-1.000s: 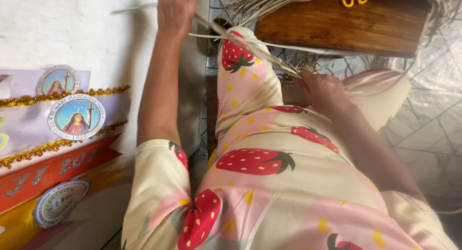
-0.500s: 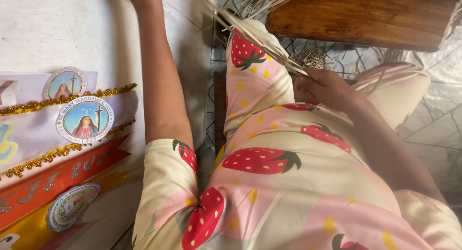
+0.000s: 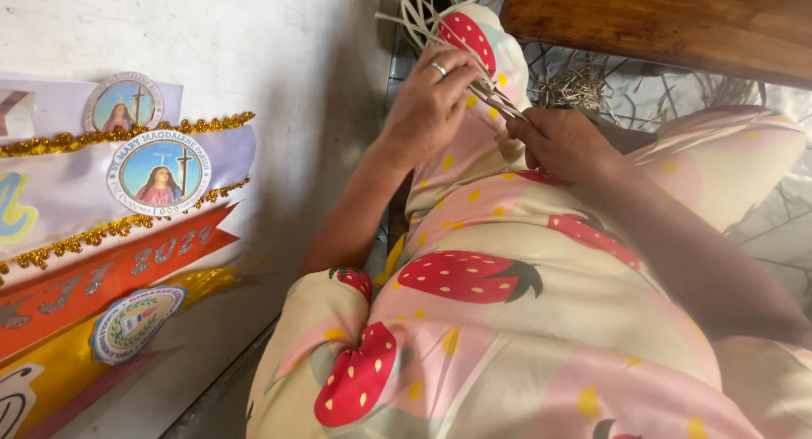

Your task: Weaving thin flexible strips of material into a craft item.

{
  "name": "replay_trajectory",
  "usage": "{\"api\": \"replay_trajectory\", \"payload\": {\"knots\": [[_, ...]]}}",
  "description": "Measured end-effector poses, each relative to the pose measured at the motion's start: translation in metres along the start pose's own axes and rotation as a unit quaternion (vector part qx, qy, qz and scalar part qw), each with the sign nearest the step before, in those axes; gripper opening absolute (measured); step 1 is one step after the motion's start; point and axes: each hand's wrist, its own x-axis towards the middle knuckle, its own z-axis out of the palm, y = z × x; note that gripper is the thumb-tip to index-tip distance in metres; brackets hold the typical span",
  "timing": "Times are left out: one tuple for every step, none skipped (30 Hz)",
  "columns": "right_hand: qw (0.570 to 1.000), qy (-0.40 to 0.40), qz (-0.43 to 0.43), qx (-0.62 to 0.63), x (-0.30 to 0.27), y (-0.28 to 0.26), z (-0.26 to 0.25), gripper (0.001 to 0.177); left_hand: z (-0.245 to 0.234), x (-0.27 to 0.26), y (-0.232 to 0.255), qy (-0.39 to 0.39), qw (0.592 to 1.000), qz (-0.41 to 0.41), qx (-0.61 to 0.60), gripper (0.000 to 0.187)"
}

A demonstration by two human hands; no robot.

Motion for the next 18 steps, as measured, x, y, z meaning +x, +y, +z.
{"api": "replay_trajectory", "payload": {"knots": [[0.996,0.024,-0.031,-0.077,0.002,0.003,0.003,0.043,0.002,-0.004,0.007,-0.022,1.0,-0.003,0.009,0.027],[0.996,0.023,-0.032,-0.076,0.003,0.006,0.007,0.043,0.008,-0.009,0.005,-0.022,1.0,-0.004,0.01,0.027],[0.982,0.055,-0.084,-0.16,0.004,0.01,0.01,0.045,0.013,-0.015,0.002,-0.036,0.999,-0.006,0.036,0.024],[0.957,0.088,-0.134,-0.241,0.004,0.014,0.013,0.047,0.02,-0.019,0.0,-0.05,0.997,-0.007,0.062,0.021],[0.957,0.088,-0.134,-0.241,0.001,0.008,0.013,0.047,0.019,-0.021,0.002,-0.05,0.997,-0.007,0.062,0.021],[0.96,0.07,-0.113,-0.246,-0.002,0.003,0.012,0.049,0.018,-0.023,0.005,-0.037,0.997,-0.007,0.067,0.019],[0.962,0.052,-0.091,-0.251,-0.006,-0.003,0.012,0.052,0.017,-0.025,0.007,-0.024,0.997,-0.007,0.073,0.017],[0.962,0.051,-0.091,-0.251,-0.006,-0.005,0.012,0.052,0.018,-0.027,0.008,-0.024,0.997,-0.007,0.073,0.017],[0.961,0.047,-0.092,-0.257,-0.007,-0.007,0.013,0.05,0.019,-0.029,0.009,-0.011,0.997,-0.011,0.079,0.011],[0.959,0.042,-0.093,-0.264,-0.007,-0.009,0.014,0.052,0.019,-0.031,0.01,0.002,0.996,-0.015,0.085,0.006],[0.959,0.04,-0.094,-0.263,-0.007,-0.009,0.013,0.052,0.031,-0.039,-0.002,0.002,0.996,-0.016,0.086,0.006],[0.962,0.032,-0.101,-0.251,-0.007,-0.007,0.012,0.058,0.043,-0.048,-0.014,0.028,0.995,-0.01,0.091,0.004],[0.965,0.024,-0.109,-0.238,-0.007,-0.006,0.011,0.065,0.055,-0.057,-0.026,0.054,0.994,-0.004,0.095,0.006],[0.965,0.024,-0.108,-0.237,-0.002,0.002,0.013,0.065,0.056,-0.057,-0.022,0.053,0.994,-0.005,0.095,0.006],[0.94,0.053,-0.201,-0.271,0.004,0.011,0.015,0.049,0.056,-0.057,-0.018,0.049,0.996,-0.03,0.075,0.012],[0.905,0.082,-0.29,-0.301,0.009,0.02,0.018,0.05,0.056,-0.057,-0.015,0.044,0.996,-0.056,0.054,0.02],[0.905,0.081,-0.29,-0.3,0.006,0.014,0.016,0.05,0.057,-0.057,-0.013,0.043,0.996,-0.056,0.054,0.02],[0.953,0.059,-0.216,-0.206,0.002,0.009,0.015,0.04,0.057,-0.056,-0.012,0.047,0.996,-0.058,0.04,0.02]]}}
